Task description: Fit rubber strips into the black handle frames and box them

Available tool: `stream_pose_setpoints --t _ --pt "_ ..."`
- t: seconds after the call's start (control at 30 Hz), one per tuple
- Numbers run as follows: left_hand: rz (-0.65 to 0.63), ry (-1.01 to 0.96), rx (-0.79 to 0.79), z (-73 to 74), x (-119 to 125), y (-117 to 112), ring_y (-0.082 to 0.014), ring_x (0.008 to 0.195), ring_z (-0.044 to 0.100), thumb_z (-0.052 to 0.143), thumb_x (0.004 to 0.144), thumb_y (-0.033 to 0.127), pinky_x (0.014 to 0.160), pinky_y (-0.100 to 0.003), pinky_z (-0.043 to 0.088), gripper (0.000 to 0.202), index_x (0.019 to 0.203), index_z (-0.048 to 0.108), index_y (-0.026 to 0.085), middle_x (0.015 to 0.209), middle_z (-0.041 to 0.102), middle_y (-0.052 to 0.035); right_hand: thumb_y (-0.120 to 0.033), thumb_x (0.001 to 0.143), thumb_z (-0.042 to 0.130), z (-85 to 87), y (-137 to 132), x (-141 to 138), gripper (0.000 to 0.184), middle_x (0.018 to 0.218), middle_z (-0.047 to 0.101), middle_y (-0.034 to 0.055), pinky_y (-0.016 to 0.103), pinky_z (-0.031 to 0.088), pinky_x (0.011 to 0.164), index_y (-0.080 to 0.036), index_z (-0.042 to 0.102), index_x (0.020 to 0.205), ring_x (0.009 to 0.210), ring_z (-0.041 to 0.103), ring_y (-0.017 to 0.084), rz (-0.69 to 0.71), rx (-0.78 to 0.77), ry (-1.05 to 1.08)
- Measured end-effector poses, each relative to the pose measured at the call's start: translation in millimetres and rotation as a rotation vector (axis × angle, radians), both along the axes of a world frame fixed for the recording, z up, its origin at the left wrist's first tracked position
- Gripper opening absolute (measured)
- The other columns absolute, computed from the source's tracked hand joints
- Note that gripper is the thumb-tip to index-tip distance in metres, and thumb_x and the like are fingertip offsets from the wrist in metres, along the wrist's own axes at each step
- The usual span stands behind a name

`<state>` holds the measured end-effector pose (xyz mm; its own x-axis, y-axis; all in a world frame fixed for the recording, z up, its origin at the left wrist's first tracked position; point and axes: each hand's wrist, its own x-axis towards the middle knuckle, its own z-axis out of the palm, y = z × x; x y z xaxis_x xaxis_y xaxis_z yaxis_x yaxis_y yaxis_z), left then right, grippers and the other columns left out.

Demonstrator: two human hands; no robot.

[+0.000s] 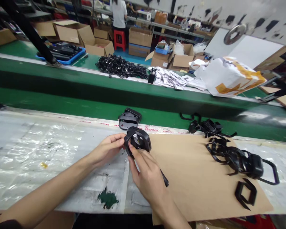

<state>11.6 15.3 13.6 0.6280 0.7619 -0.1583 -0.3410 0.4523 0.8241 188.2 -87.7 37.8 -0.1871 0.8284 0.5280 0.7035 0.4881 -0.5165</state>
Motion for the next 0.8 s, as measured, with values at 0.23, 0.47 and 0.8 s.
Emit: stream_pose_setpoints --t 0.23,0.47,0.8 --pt "-0.094 -0.317 -0.305 10.8 -1.5 -1.9 -0.0135 0.07 0.053 0.08 0.088 0.041 0.073 -0.028 0.048 0.032 0.081 0.062 0.016 0.076 0.052 -0.0007 -0.012 0.095 0.067 5.9 -18.7 26.9 0.047 0.128 0.069 0.0129 0.053 0.057 0.103 -0.027 0.065 0.139 0.125 0.065 0.032 -0.126 0.138 0.414" --pt "-0.124 -0.287 -0.409 16.9 3.9 -9.9 -0.0116 0.064 0.048 0.074 0.093 0.048 0.063 -0.025 0.047 0.036 0.083 0.059 0.017 0.074 0.049 0.0007 -0.07 0.089 0.073 -17.0 -5.3 12.3 0.105 0.17 0.038 0.0187 0.055 0.05 0.117 -0.032 0.019 0.17 0.149 0.051 0.036 0.225 -0.632 0.761" --pt "-0.035 0.032 0.044 -4.6 2.0 -1.1 -0.0157 0.076 0.062 0.073 0.089 0.06 0.073 -0.026 0.05 0.046 0.091 0.068 0.014 0.081 0.066 -0.0034 -0.057 0.088 0.082 -20.2 4.3 8.9 0.099 0.164 0.047 0.0137 0.055 0.053 0.116 -0.034 0.027 0.167 0.145 0.056 0.035 0.016 -0.506 0.709"
